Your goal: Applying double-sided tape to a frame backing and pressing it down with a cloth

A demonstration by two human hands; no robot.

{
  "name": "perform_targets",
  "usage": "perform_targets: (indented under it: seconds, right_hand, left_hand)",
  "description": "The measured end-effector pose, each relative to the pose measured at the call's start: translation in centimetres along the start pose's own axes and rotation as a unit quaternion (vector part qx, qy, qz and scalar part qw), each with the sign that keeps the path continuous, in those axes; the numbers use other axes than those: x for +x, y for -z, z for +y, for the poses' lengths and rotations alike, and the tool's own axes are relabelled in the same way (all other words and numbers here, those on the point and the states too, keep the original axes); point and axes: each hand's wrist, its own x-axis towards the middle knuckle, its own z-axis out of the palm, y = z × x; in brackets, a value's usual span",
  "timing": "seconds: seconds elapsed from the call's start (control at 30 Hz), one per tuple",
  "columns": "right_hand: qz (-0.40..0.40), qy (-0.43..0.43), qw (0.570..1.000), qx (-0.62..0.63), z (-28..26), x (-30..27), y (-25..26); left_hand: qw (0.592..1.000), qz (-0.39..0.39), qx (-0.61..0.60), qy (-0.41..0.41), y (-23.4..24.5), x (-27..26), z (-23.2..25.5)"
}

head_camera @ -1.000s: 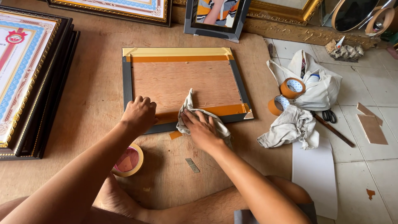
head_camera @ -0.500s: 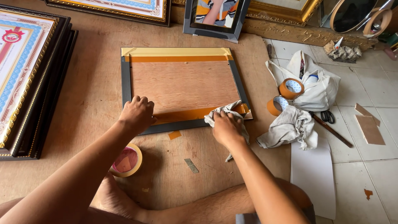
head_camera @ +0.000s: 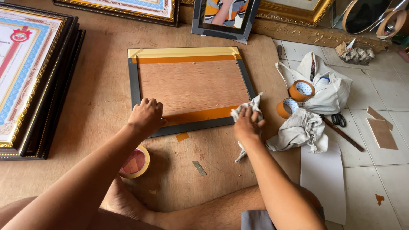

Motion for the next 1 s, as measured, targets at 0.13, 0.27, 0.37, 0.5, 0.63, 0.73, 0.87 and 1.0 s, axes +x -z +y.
perform_targets:
  seconds: [0.13, 0.27, 0.37, 0.5, 0.63, 0.73, 0.87, 1.0]
  right_hand:
    - [0.036, 0.138, 0.990, 0.014, -6.5, -8.6, 3.3]
    - [0.094, 0.346, 0.933, -0.002, -9.2, -9.4, 0.8]
    - [0.091, 0.287, 0.954, 0.008, -7.1, -8.2, 1.2]
    - [0.089, 0.122, 0.988, -0.009, -1.1, -1.9, -2.3]
    - [0.115, 0.155, 0.981, 0.023, -4.3, -3.4, -3.0]
    - [0.108, 0.266, 0.955, 0.072, -9.0, -7.5, -0.9]
    - [0.055, 0.319, 0.939, 0.111, -12.8, -11.1, 1.2]
    - [0.010, 0.244, 0.969, 0.038, -13.0, -11.8, 1.2]
  left_hand:
    - [1.000, -0.006, 0.020, 0.001, -0.4, 0.1, 0.4]
    - [1.000, 0.002, 0.019, 0.003, -0.4, 0.1, 0.4]
    - [1.000, 0.009, 0.012, 0.002, -1.1, 0.0, -0.1]
    - [1.000, 0.020, 0.017, -0.013, -1.5, 0.1, -0.1]
    - [1.000, 0.009, 0.030, -0.003, -1.2, 0.0, 0.7]
    - [0.999, 0.001, 0.036, 0.011, -1.1, 0.2, 1.0]
    - [1.000, -0.013, 0.016, 0.013, -0.5, 0.4, 0.8]
    - [0.999, -0.039, -0.018, 0.002, 0.2, 0.2, 0.5]
